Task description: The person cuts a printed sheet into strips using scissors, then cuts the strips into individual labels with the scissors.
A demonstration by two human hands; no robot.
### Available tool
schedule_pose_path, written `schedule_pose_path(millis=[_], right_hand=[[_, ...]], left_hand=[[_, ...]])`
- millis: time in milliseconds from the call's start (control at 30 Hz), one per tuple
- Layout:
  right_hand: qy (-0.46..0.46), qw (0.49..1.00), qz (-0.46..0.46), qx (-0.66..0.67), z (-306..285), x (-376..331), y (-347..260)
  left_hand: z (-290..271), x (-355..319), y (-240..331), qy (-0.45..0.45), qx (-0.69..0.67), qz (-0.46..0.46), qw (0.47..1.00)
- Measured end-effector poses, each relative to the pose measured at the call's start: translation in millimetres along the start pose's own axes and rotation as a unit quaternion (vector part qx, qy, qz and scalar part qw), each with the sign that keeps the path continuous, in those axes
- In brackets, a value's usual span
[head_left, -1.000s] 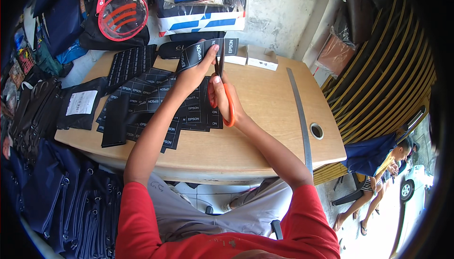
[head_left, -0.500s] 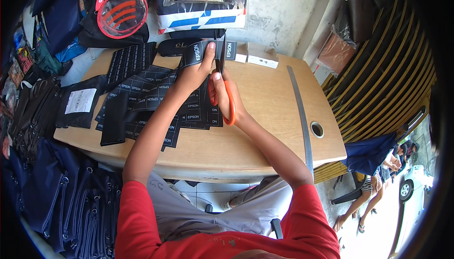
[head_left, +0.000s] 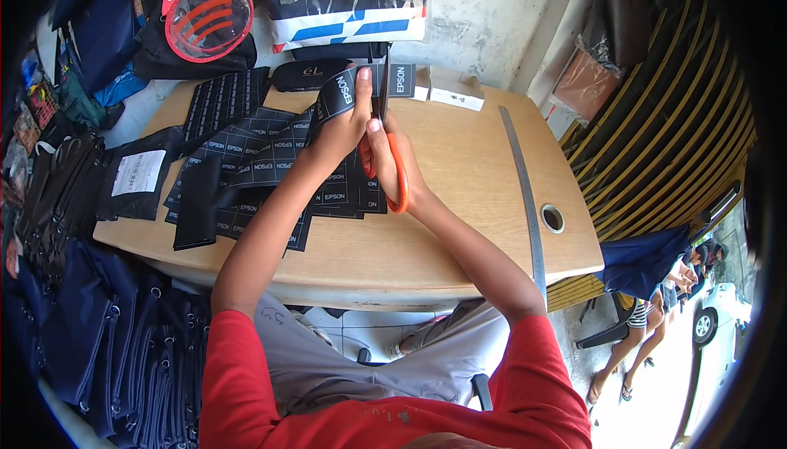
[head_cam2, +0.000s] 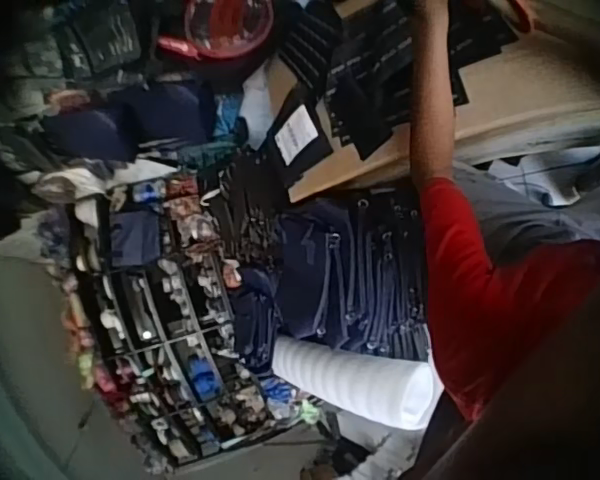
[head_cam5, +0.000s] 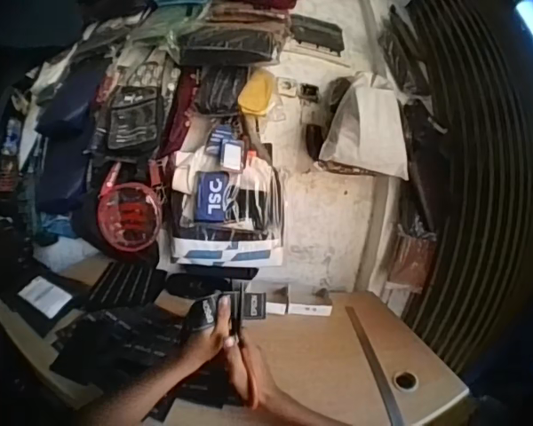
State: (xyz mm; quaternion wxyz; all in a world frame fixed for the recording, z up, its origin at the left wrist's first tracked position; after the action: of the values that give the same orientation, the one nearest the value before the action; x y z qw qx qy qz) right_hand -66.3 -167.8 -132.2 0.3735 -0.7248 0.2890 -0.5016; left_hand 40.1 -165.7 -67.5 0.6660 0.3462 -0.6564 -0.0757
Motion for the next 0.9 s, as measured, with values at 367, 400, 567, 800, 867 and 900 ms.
schedule_pose_path(millis=[367,400,567,800,867,900], right_hand=[[0.019,0.999,0.000,0.036,-4,3,-5],[0.018,0.999,-0.007,0.040,-3,4,-6],[0.034,0.998,-0.007,0.043,-5,3,-4],[0.051,0.998,-0.006,0.021,-5,2,-4],[0.082,0.996,-0.027,0.028,-7,2,-5],[0.113,0.992,-0.049,0.035,-10,1,-6]], left_hand=[[6,-6,-25,-0.156,-0.011,-0.209,0.965],[6,-5,-35,-0.173,-0.034,-0.246,0.953],[8,-4,-28,-0.226,-0.179,-0.294,0.911],[-5,8,-37,-0.242,-0.107,-0.255,0.930],[-10,12,-23,-0.146,-0.160,-0.224,0.950],[-10,12,-26,-0.146,-0.160,-0.224,0.950]])
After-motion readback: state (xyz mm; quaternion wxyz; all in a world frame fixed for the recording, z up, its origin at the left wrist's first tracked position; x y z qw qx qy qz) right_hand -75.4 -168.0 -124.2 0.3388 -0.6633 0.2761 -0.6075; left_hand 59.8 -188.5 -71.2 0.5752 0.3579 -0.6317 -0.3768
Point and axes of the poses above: each hand's wrist, its own x-axis towards the middle knuckle, its own z-axis out of the palm, y = z × x, the point moved 6 cm from there along x, towards the middle knuckle, and after that the axes turned 5 degrees about -z, right-handed, at the moved point
